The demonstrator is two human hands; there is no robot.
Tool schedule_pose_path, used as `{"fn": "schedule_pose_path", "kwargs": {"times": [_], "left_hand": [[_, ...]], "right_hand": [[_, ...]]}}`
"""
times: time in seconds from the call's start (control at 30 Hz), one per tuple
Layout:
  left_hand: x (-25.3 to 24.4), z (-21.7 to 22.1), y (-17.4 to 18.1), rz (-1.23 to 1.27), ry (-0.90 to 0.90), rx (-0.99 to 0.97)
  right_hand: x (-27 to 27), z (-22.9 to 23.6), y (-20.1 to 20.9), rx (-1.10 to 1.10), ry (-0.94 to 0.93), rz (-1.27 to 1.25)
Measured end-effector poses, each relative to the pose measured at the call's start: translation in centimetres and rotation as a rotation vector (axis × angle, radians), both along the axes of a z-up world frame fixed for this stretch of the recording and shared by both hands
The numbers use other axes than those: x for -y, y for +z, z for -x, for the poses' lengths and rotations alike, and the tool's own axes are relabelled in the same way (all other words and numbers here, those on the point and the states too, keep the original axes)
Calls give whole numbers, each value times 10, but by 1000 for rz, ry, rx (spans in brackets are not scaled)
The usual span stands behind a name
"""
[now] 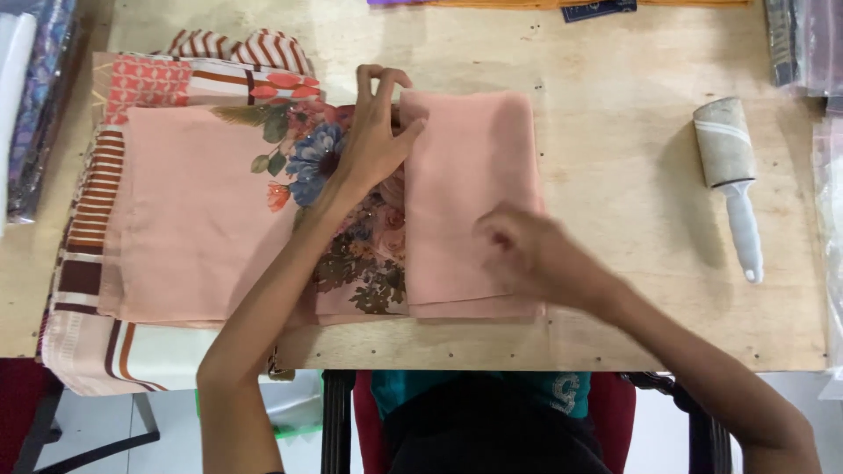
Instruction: The person uses a white rolling pin to smooth and roll a piece of light pink fabric on a wooden table. They repeatedly roll the fabric, smooth it with their hands, and fold it into a compact stack.
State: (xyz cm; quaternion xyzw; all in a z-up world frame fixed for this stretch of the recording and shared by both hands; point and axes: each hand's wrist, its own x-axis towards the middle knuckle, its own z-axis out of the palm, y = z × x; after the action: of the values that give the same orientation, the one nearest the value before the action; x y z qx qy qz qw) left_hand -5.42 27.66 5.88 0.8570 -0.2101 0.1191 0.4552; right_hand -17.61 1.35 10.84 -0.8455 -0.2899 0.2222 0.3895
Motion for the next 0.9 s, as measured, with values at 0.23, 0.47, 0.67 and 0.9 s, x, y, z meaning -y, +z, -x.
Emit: {"fn": "schedule_pose_path", "kwargs": {"times": [0.23,0.47,0.67,0.9], "left_hand": [[18,31,13,-126,126,-158],[22,35,10,-37,82,-112],[16,41,-9,-117,103,-105],[37,125,66,-315,105,-57]], "right_hand": [[62,-22,-19,100,-444,307],[49,-16,-31,8,-482,282],[57,-16,-25,-91,-474,335],[53,10,3,-95,-419,342]]}}
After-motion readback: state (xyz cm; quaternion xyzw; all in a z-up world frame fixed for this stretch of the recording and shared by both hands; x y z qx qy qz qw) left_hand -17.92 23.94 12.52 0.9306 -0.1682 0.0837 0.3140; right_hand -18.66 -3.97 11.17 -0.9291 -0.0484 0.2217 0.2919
